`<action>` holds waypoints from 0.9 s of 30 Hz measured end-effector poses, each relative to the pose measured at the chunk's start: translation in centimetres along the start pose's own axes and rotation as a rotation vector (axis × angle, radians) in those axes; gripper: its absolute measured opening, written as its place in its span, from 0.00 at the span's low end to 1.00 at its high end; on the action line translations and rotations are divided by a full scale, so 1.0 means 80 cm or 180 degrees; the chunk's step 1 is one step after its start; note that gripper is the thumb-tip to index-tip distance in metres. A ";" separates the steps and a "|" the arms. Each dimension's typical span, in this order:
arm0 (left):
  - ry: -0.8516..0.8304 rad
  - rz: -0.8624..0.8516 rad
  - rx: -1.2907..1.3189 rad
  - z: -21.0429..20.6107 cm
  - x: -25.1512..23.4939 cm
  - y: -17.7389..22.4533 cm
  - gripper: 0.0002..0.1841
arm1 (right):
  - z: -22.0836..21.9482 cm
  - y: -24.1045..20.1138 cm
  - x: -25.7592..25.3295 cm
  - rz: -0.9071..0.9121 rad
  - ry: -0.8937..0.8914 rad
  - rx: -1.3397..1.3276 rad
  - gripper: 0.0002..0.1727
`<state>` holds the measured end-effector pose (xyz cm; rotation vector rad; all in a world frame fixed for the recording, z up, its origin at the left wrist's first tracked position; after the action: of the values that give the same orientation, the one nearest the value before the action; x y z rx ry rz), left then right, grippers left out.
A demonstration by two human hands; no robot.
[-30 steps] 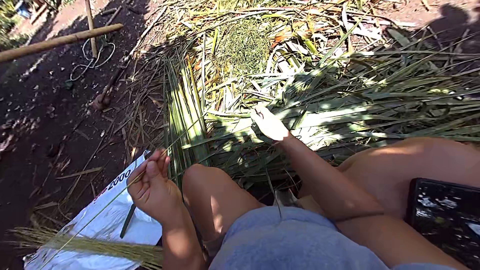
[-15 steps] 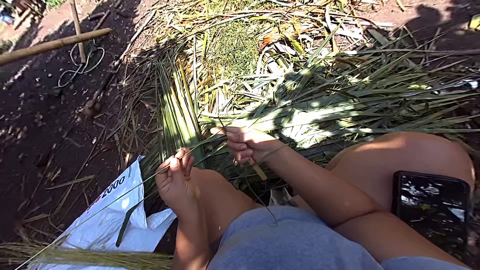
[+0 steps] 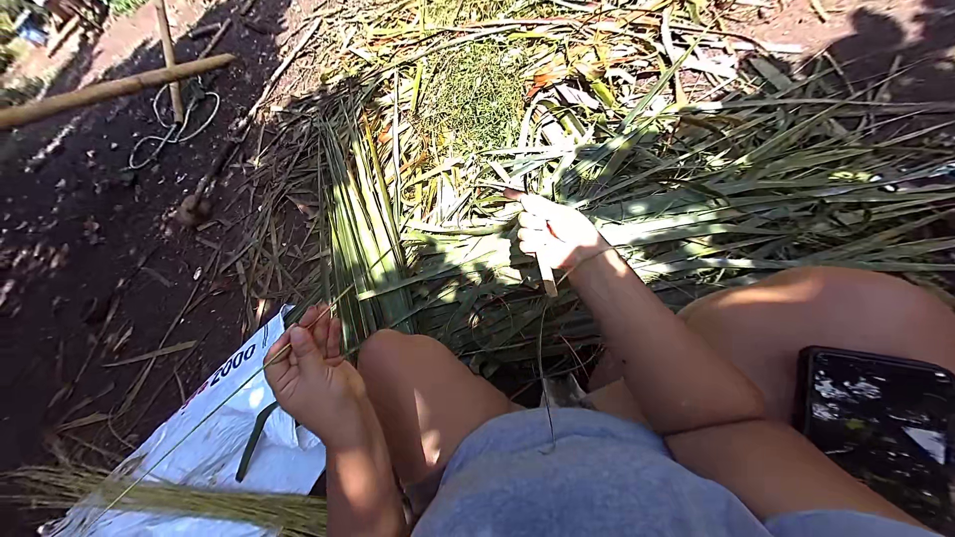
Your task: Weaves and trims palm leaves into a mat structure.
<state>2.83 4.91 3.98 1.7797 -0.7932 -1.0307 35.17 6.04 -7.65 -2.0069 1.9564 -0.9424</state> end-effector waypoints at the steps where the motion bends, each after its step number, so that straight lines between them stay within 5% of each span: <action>1: -0.0027 -0.0040 -0.0005 -0.001 -0.001 0.001 0.07 | -0.006 0.004 0.004 -0.0035 -0.0064 0.0130 0.19; 7: -0.1063 -0.0447 0.0300 -0.019 0.035 -0.019 0.11 | -0.103 0.078 0.058 -0.0821 -0.1813 0.0756 0.18; 11: -0.1861 -0.0844 0.0358 -0.023 0.053 -0.029 0.09 | -0.117 0.093 0.067 -0.1074 -0.1797 0.0444 0.17; 19: -0.2154 -0.1183 0.0384 -0.015 0.053 -0.023 0.11 | -0.094 0.076 0.052 -0.1170 -0.1962 0.0188 0.16; 23: -0.1906 -0.1347 0.0317 -0.003 0.033 -0.007 0.10 | -0.049 0.058 0.021 -0.0783 -0.1187 0.0194 0.16; 27: -0.1859 -0.1281 0.0248 0.003 0.028 -0.010 0.10 | -0.016 0.041 -0.004 -0.0731 -0.1132 0.0106 0.19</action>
<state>3.65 3.27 2.46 1.7577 -0.8400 -1.8612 31.76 6.32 -8.56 -2.2312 1.5401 -0.5995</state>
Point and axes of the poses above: each hand's wrist, its own x-axis away from the middle knuckle, its own z-axis out of the back of the hand, y = z × x, the point moved 4 cm from there along -x, towards the middle knuckle, and after that the axes turned 1 degree about x, right-handed, at the moved point
